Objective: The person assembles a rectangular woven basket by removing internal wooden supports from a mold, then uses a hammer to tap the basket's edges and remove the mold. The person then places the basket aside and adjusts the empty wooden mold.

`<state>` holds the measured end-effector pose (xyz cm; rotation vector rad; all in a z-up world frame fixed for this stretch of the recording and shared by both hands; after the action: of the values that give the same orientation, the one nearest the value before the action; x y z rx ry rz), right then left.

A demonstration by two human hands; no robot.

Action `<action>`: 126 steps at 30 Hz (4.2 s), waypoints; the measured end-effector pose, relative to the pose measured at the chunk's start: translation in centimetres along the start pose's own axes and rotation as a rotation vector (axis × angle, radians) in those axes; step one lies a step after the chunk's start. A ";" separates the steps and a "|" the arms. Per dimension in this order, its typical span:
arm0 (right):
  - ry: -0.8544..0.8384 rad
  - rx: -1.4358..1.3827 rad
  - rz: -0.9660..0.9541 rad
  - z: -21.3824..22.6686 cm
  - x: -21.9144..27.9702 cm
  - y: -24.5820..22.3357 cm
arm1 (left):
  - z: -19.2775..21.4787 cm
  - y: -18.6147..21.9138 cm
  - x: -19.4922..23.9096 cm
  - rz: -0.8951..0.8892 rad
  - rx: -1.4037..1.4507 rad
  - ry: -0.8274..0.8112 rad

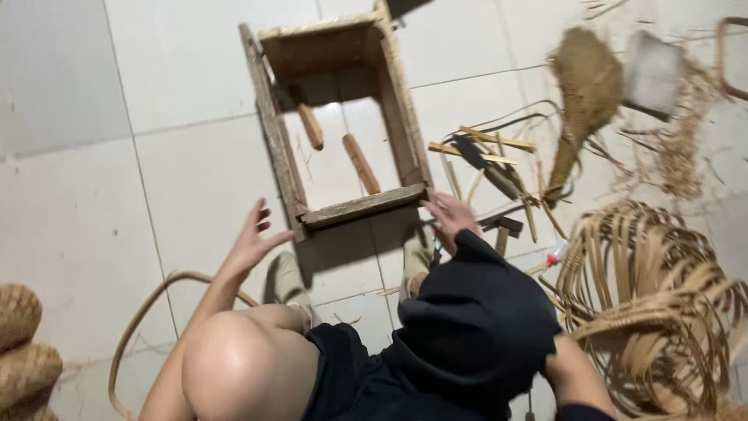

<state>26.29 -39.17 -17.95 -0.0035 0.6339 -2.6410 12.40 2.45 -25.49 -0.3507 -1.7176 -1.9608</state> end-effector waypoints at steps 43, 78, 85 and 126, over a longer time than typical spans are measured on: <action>-0.293 -0.010 0.093 -6.9 -7.6 2.0 | -7.0 -5.3 -6.0 0.135 -0.401 -0.008; -1.175 -0.089 0.060 -9.2 4.3 0.6 | -8.2 -13.2 5.3 0.240 -0.190 -0.538; -1.330 -0.136 0.440 -9.2 0.0 -2.0 | -3.2 -11.4 -0.7 0.372 -1.080 -0.884; -0.260 -0.320 -0.257 -15.0 -29.0 2.8 | 3.7 6.5 -28.8 0.147 -0.073 0.272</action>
<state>52.35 -23.28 -29.84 -0.5454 1.0112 -2.6785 39.47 11.38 -33.92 -0.2176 -1.4119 -1.8718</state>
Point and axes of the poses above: each hand's wrist, its own x-axis away from the middle knuckle, its own z-axis out of the back of the hand, y = z × x, the point moved 9 cm from there along -x, towards the middle knuckle, and after that the axes turned 7 degrees about x, right-handed, at the moved point
